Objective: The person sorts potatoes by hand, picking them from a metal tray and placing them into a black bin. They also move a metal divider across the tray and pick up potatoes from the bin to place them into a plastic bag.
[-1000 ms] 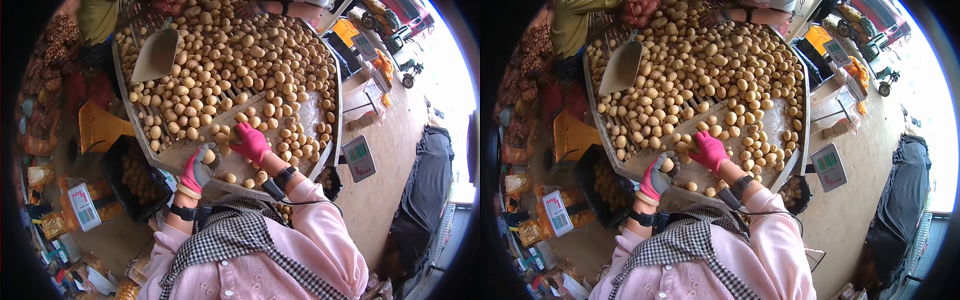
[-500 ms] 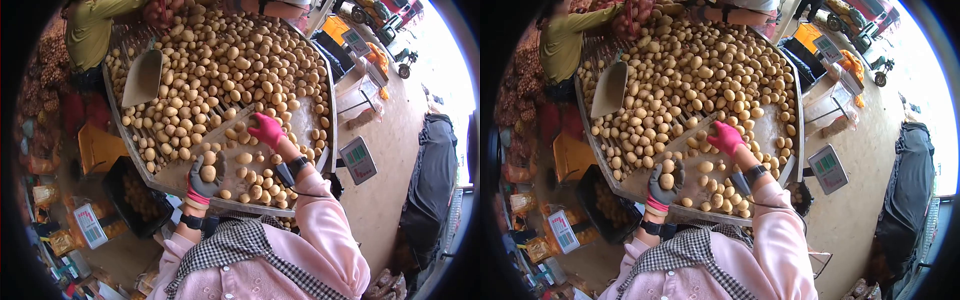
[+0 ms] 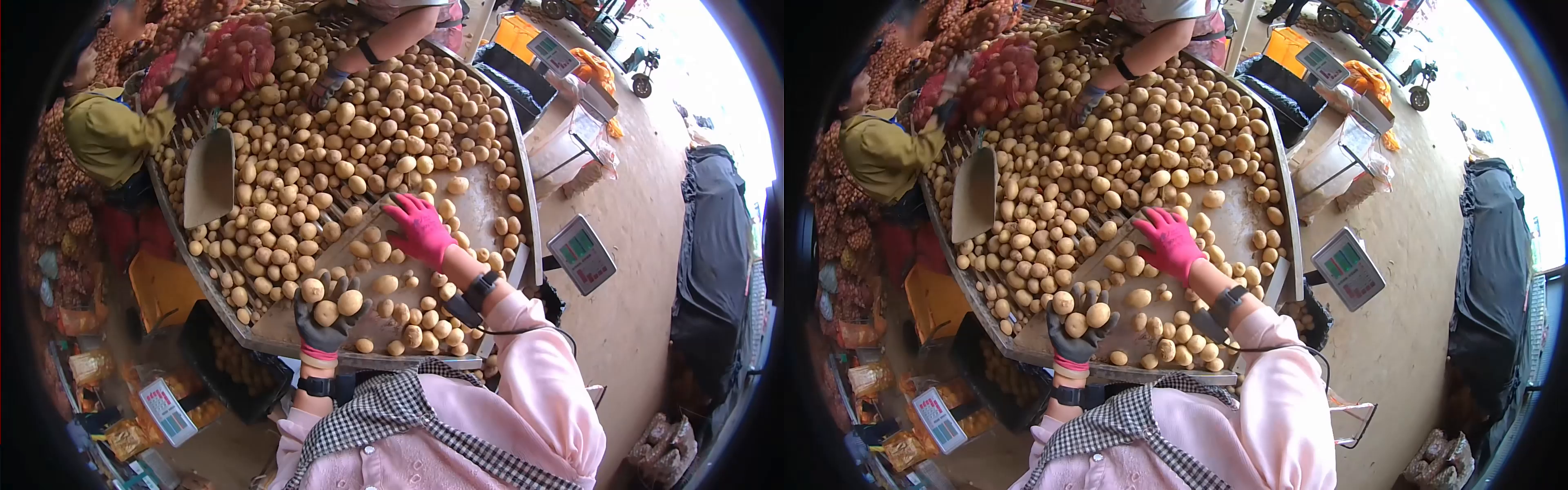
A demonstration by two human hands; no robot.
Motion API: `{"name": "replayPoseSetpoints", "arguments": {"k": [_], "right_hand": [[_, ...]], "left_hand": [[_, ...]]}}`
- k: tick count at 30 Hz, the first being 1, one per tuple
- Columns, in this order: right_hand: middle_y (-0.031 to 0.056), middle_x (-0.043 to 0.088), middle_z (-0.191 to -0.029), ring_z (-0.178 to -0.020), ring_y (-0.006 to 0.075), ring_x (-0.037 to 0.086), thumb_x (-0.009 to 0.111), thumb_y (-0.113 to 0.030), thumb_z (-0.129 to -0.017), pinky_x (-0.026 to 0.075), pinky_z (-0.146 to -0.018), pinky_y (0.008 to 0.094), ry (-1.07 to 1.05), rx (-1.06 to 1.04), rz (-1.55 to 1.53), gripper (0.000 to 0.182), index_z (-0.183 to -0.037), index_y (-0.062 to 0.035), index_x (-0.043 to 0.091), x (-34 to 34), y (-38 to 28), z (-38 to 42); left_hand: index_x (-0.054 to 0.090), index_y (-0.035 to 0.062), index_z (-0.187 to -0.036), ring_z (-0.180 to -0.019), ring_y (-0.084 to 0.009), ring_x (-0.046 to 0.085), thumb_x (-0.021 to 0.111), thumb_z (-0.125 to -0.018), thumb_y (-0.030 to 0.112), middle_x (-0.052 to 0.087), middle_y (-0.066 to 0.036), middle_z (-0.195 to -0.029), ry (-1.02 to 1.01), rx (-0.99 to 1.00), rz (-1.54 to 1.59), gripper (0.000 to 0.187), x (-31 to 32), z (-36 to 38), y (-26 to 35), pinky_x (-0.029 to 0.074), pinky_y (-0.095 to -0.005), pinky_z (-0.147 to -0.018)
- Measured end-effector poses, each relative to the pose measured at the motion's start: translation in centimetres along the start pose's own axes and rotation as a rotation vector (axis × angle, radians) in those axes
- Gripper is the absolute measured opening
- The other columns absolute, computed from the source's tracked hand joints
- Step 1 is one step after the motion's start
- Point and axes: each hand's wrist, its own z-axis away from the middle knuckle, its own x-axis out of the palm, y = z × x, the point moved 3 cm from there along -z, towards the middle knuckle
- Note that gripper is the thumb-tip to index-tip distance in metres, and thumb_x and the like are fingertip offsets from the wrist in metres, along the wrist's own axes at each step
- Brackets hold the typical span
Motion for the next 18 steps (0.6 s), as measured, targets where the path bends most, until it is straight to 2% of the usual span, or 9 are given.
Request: {"name": "replayPoseSetpoints", "arguments": {"k": [2, 3, 5, 8, 11, 13, 15, 16, 18], "right_hand": [[0.0151, 0.047, -0.14, -0.133, 0.0359, 0.04, 0.074, -0.034, -0.077, 0.032, -0.109, 0.053, 0.177, -0.015, 0.111, 0.059, -0.13, -0.016, 0.053, -1.2, 1.8, 0.4], [0.0148, 0.049, -0.137, -0.13, 0.035, 0.044, 0.073, -0.031, -0.077, 0.034, -0.106, 0.0537, 0.304, 0.173, 0.215, 0.055, -0.127, -0.0174, 0.055, -2.5, 3.9, 0.1], [0.0143, 0.05, -0.136, -0.126, 0.0349, 0.048, 0.074, -0.028, -0.076, 0.038, -0.101, 0.054, 0.243, 0.649, 0.277, 0.053, -0.125, -0.0167, 0.056, -2.5, 7.9, 0.1], [0.0143, 0.054, -0.132, -0.12, 0.035, 0.052, 0.074, -0.028, -0.076, 0.043, -0.097, 0.0498, 0.086, 0.883, 0.009, 0.055, -0.126, -0.0146, 0.056, -2.3, 10.4, -0.2], [0.0142, 0.058, -0.126, -0.118, 0.0334, 0.055, 0.077, -0.03, -0.075, 0.046, -0.097, 0.0447, 0.284, 0.663, -0.372, 0.062, -0.13, -0.0134, 0.054, -1.8, 8.2, 0.4], [0.0164, 0.06, -0.121, -0.117, 0.032, 0.056, 0.079, -0.032, -0.076, 0.045, -0.102, 0.0404, 0.117, 0.51, -0.874, 0.065, -0.132, -0.0101, 0.053, -1.2, 3.7, 1.7], [0.0176, 0.057, -0.126, -0.119, 0.0312, 0.056, 0.079, -0.034, -0.077, 0.044, -0.105, 0.0405, -0.208, 0.216, -1.115, 0.068, -0.133, -0.0082, 0.052, -0.9, -0.8, 2.5], [0.0176, 0.057, -0.126, -0.119, 0.0312, 0.056, 0.079, -0.034, -0.077, 0.044, -0.105, 0.0405, -0.205, 0.213, -1.11, 0.068, -0.133, -0.0082, 0.052, -1.2, 0.0, 1.9], [0.019, 0.054, -0.131, -0.122, 0.0343, 0.053, 0.077, -0.035, -0.08, 0.042, -0.107, 0.0414, 0.0, 0.181, -0.795, 0.069, -0.136, -0.0075, 0.048, -2.5, 2.9, -0.3]], "left_hand": [[0.056, 0.0164, -0.138, -0.142, -0.0306, 0.037, 0.04, -0.095, 0.065, 0.055, -0.008, -0.142, -0.011, 0.025, -0.031, 0.067, -0.3, -0.6, 0.0, 0.019, -0.0684, -0.114], [0.057, 0.0173, -0.136, -0.139, -0.0304, 0.042, 0.041, -0.094, 0.066, 0.059, -0.007, -0.138, -0.023, 0.052, -0.064, 0.066, -0.5, -0.8, -0.1, 0.02, -0.0688, -0.114], [0.06, 0.0195, -0.134, -0.133, -0.0301, 0.049, 0.043, -0.093, 0.066, 0.063, -0.006, -0.133, 0.048, 0.042, -0.034, 0.064, 0.4, -1.5, -0.5, 0.021, -0.0684, -0.113], [0.058, 0.0221, -0.135, -0.136, -0.0313, 0.046, 0.043, -0.094, 0.065, 0.056, -0.011, -0.141, 0.1, -0.014, -0.04, 0.062, 0.8, -2.8, -1.0, 0.02, -0.0685, -0.113], [0.053, 0.0219, -0.14, -0.14, -0.033, 0.039, 0.043, -0.094, 0.065, 0.046, -0.012, -0.149, 0.126, -0.107, 0.075, 0.064, 0.1, -3.9, -1.7, 0.02, -0.068, -0.113], [0.049, 0.0194, -0.142, -0.143, -0.0342, 0.033, 0.042, -0.093, 0.066, 0.041, -0.012, -0.153, 0.093, -0.115, 0.036, 0.067, 0.7, -4.4, -2.5, 0.022, -0.0673, -0.113], [0.052, 0.0156, -0.138, -0.142, -0.0342, 0.035, 0.044, -0.092, 0.067, 0.041, -0.012, -0.153, 0.131, -0.135, -0.019, 0.069, 2.4, -5.2, -3.1, 0.024, -0.0677, -0.112], [0.055, 0.0163, -0.134, -0.135, -0.036, 0.044, 0.044, -0.093, 0.062, 0.051, -0.012, -0.142, 0.232, -0.105, -0.053, 0.062, 2.2, -5.5, -3.0, 0.028, -0.068, -0.11], [0.055, 0.0165, -0.133, -0.133, -0.0356, 0.045, 0.044, -0.093, 0.062, 0.053, -0.011, -0.14, 0.191, -0.108, -0.035, 0.062, 0.5, -5.4, -2.2, 0.029, -0.0677, -0.11]]}}
